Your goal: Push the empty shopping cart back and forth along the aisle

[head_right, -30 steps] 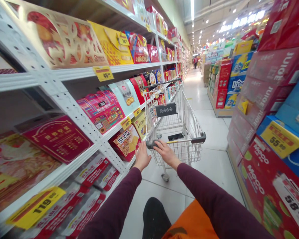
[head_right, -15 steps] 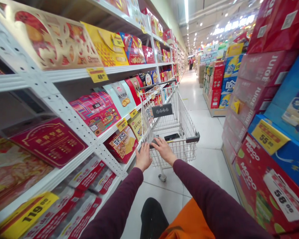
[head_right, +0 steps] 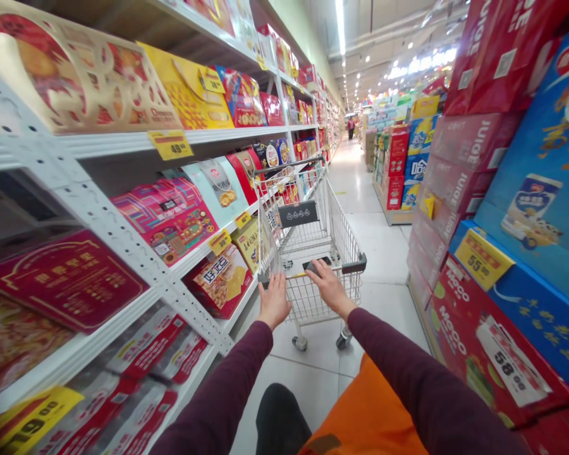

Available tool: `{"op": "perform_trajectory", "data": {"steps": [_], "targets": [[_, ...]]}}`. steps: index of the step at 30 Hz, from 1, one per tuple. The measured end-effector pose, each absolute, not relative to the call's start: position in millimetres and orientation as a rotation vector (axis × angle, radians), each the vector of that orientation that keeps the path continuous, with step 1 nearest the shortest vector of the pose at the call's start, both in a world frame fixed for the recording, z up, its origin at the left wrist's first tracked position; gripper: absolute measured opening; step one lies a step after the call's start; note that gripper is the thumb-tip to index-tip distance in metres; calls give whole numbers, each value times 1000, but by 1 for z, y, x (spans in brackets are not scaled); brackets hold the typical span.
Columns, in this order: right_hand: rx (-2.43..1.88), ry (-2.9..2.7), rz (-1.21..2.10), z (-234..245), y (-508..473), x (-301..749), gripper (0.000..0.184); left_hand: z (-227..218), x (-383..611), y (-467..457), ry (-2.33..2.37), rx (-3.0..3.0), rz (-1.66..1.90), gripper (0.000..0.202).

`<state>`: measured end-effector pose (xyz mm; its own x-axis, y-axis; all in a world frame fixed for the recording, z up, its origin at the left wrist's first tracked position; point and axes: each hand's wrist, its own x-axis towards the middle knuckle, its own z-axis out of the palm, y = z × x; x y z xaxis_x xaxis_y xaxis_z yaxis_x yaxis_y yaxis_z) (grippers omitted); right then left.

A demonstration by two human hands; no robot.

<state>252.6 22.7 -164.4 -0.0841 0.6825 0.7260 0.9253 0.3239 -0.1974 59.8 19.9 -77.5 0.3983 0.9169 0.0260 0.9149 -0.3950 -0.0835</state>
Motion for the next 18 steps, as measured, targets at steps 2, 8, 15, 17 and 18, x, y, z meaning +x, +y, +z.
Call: {"op": "perform_trajectory", "data": {"steps": [2,8,15,17,18], "targets": [[-1384,-1883,-402,-161,26,245,50,-77,64,19,-1653,-2568,78,73],[-1587,-1712,-455,-155,7,319,51,-77,65,21,-1665,-2559,113,71],[-1652,-1517,-421,-171,4,309,53,-85,72,21,-1693,-2542,47,74],[-1555,-1620,-394,-174,13,279,53,-88,76,19,-1648,-2555,37,74],[-1494,-1681,-380,-174,17,266,53,-88,79,18,-1624,-2566,36,74]]}}
